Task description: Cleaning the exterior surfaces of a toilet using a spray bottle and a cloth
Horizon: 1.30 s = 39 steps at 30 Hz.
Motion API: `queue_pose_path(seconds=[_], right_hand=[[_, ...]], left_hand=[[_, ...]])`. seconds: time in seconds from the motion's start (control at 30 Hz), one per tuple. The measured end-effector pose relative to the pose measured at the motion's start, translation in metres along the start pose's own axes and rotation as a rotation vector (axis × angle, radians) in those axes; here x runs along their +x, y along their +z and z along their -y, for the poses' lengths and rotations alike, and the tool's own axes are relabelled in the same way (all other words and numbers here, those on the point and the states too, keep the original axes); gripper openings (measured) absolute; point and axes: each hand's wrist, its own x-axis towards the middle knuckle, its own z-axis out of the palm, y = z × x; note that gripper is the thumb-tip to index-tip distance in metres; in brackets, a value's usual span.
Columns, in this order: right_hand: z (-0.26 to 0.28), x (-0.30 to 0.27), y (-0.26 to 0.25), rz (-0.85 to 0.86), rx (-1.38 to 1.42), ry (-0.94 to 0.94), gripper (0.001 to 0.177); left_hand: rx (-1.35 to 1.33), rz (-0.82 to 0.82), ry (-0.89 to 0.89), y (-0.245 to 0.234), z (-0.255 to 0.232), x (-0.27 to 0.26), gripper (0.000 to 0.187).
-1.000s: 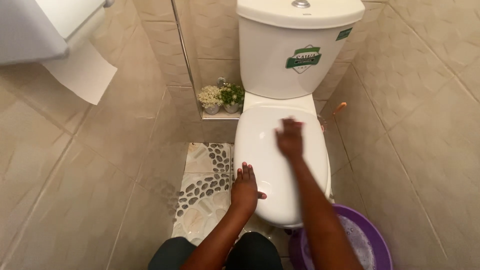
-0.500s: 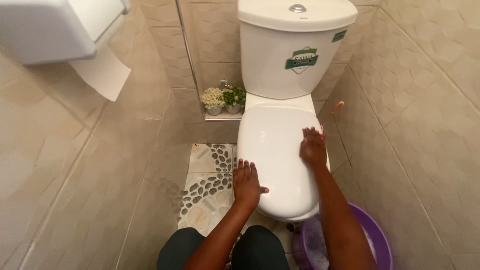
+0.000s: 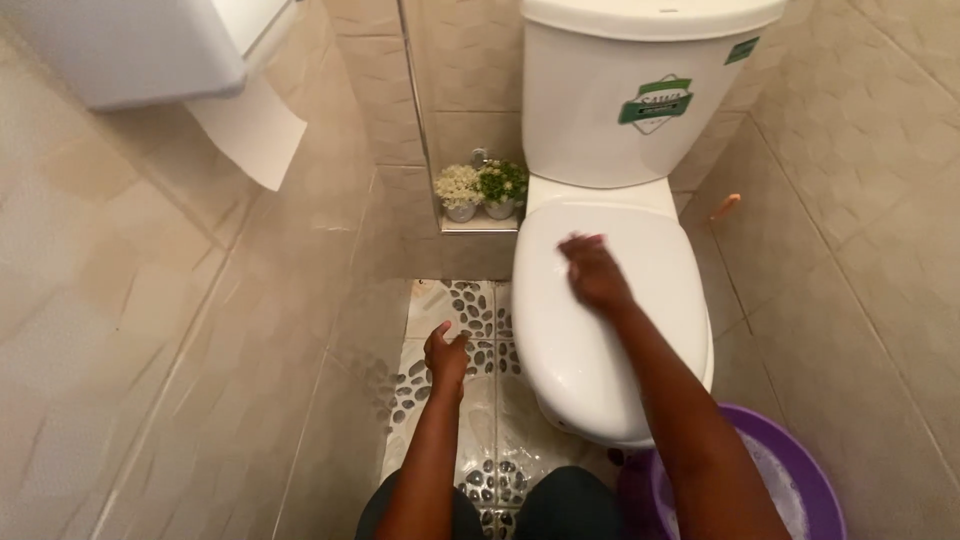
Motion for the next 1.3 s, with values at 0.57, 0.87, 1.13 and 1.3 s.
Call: queue_pose_path(seconds=[0.57,0.87,1.13,1.3], right_hand=[[0.103,0.004,-0.066,0.534,0.235,-0.077,0.049],[0.135,-0.015,-0.18,0.682,0.515,0.28,0.052],[0.079,-0.062,-0.151,0.457,0.345,0.502,0.022],[0.09,-0.073,-0.18,0.584,0.205,0.239,0.032]], left_hand=[[-0.17,-0.015,-0.059,-0.017,-0.028,-0.019,0.061],[0.258,0.065,0.675,-0.043,-0.098,-0.101,0.045],[0.601,0.293,1.006,-0.012,-0.123,-0.156,0.048],[0.687,0.376,0.927,-0.004,-0.131,-0.158,0.056]])
